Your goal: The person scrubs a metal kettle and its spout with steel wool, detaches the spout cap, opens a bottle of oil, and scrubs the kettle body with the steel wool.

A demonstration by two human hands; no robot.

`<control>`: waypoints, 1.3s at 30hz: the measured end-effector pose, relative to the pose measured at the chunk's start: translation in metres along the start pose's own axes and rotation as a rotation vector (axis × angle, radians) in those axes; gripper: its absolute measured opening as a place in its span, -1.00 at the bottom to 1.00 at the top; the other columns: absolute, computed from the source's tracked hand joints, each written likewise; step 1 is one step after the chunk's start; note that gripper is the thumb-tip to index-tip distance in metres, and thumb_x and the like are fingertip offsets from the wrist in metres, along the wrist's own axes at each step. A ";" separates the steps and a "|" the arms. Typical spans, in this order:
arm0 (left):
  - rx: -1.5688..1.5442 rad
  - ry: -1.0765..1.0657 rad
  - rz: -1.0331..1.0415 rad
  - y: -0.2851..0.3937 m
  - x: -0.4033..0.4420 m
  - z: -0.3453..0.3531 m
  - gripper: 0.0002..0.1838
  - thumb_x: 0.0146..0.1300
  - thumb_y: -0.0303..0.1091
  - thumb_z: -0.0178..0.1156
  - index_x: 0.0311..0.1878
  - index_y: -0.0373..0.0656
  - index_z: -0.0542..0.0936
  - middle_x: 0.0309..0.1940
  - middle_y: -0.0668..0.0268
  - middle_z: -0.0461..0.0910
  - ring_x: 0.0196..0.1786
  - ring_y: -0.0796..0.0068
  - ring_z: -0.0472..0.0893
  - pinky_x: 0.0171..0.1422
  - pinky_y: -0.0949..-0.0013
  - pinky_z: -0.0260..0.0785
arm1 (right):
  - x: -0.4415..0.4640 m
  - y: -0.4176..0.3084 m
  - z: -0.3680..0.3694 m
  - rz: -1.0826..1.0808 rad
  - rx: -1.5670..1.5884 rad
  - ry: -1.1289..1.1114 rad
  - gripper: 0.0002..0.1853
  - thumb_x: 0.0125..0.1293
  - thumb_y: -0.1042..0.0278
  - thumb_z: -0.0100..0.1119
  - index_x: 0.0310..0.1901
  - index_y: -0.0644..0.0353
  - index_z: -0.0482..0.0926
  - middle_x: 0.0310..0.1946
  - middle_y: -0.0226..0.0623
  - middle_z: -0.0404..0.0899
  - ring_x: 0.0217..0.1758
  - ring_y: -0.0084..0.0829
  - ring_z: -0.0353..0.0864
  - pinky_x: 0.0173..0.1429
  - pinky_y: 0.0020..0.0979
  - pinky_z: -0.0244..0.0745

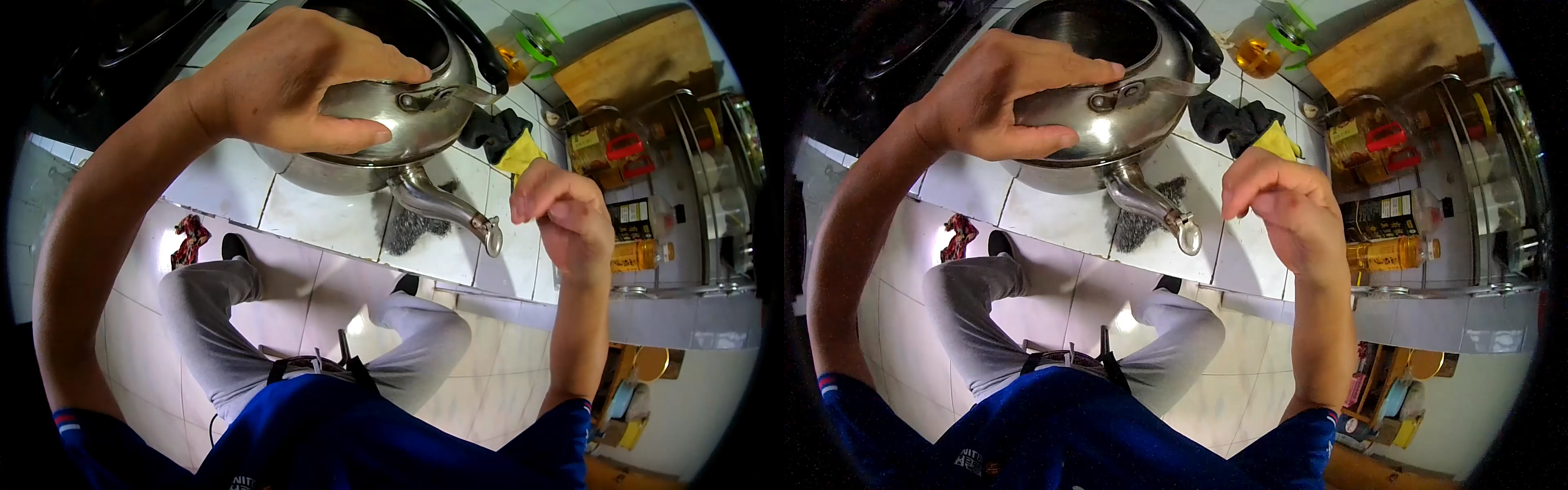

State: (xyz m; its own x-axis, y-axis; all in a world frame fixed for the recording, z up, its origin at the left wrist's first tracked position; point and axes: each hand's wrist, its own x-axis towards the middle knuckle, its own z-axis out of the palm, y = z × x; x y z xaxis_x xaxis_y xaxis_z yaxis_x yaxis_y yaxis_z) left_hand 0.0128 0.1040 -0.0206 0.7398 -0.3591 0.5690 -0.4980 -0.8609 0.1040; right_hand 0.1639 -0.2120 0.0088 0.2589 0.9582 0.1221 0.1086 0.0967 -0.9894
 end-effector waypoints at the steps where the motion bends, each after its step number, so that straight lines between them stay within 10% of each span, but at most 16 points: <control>1: 0.037 0.032 0.036 0.000 0.001 0.000 -0.33 0.03 -0.10 0.35 0.23 -0.24 0.62 -0.10 0.00 0.71 -0.17 0.03 0.71 -0.03 0.18 0.54 | 0.001 0.001 0.002 -0.001 -0.001 0.002 -0.76 0.17 0.41 0.13 -0.28 0.42 0.68 -0.26 -0.15 0.60 -0.19 -0.37 0.53 -0.06 -0.39 0.41; 5: 0.016 -0.100 -0.064 0.010 0.006 -0.014 -0.32 0.05 -0.07 0.35 0.23 -0.26 0.61 -0.10 -0.01 0.71 -0.17 0.01 0.70 -0.01 0.16 0.54 | 0.009 0.018 -0.008 0.142 -0.653 0.173 -0.74 0.26 0.36 0.36 -0.09 0.32 0.70 -0.14 -0.17 0.63 -0.07 -0.31 0.58 0.05 -0.33 0.45; 8: -0.078 -0.064 -0.027 0.005 0.005 -0.010 -0.32 0.06 -0.05 0.35 0.22 -0.25 0.62 -0.12 0.00 0.71 -0.19 0.02 0.70 -0.03 0.16 0.54 | 0.013 0.055 -0.016 0.131 -1.331 0.191 -0.44 0.26 0.16 0.38 0.23 0.26 0.57 0.25 0.06 0.49 0.31 0.09 0.46 0.36 -0.12 0.38; 20: -0.100 -0.023 0.022 0.004 0.004 -0.006 -0.32 0.04 -0.11 0.39 0.26 -0.21 0.60 -0.24 0.10 0.71 -0.32 0.16 0.68 -0.20 0.22 0.50 | 0.010 0.078 0.004 0.288 -1.063 0.151 -0.51 0.11 0.42 0.41 0.12 0.26 0.61 0.19 -0.01 0.52 0.21 0.02 0.55 0.27 -0.24 0.48; 23: -0.067 -0.034 -0.009 0.007 0.003 -0.007 -0.33 0.04 -0.11 0.40 0.25 -0.20 0.61 -0.28 0.12 0.70 -0.35 0.20 0.65 -0.22 0.24 0.49 | -0.005 0.069 0.020 0.014 -0.784 0.085 -0.43 0.01 0.43 0.45 0.13 0.28 0.59 0.18 -0.01 0.48 0.27 -0.05 0.49 0.32 -0.25 0.43; 31: -0.167 -0.083 -0.023 0.011 0.008 -0.022 -0.35 0.20 0.07 0.33 0.17 -0.28 0.62 -0.39 0.14 0.66 -0.41 0.21 0.69 -0.37 0.29 0.53 | 0.003 0.089 0.070 -0.117 -1.108 -0.008 -0.17 -0.08 0.07 0.63 0.24 0.24 0.52 0.22 -0.02 0.44 0.30 -0.01 0.41 0.35 -0.15 0.40; 39: 0.052 -0.130 0.007 0.013 0.009 -0.030 -0.44 0.14 -0.04 0.37 0.06 -0.30 0.64 -0.25 0.12 0.67 -0.25 0.19 0.64 -0.18 0.24 0.49 | -0.013 0.087 0.088 0.398 -0.708 0.336 -0.61 0.16 0.33 0.49 -0.05 0.31 0.56 -0.17 -0.09 0.65 -0.10 -0.27 0.66 0.05 -0.32 0.55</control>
State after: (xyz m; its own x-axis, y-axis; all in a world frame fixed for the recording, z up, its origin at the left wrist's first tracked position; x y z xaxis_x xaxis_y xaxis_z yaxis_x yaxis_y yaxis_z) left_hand -0.0007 0.1007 0.0102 0.7903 -0.4064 0.4585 -0.4820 -0.8744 0.0557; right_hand 0.0854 -0.1919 -0.0855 0.6611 0.7443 -0.0947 0.4911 -0.5247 -0.6954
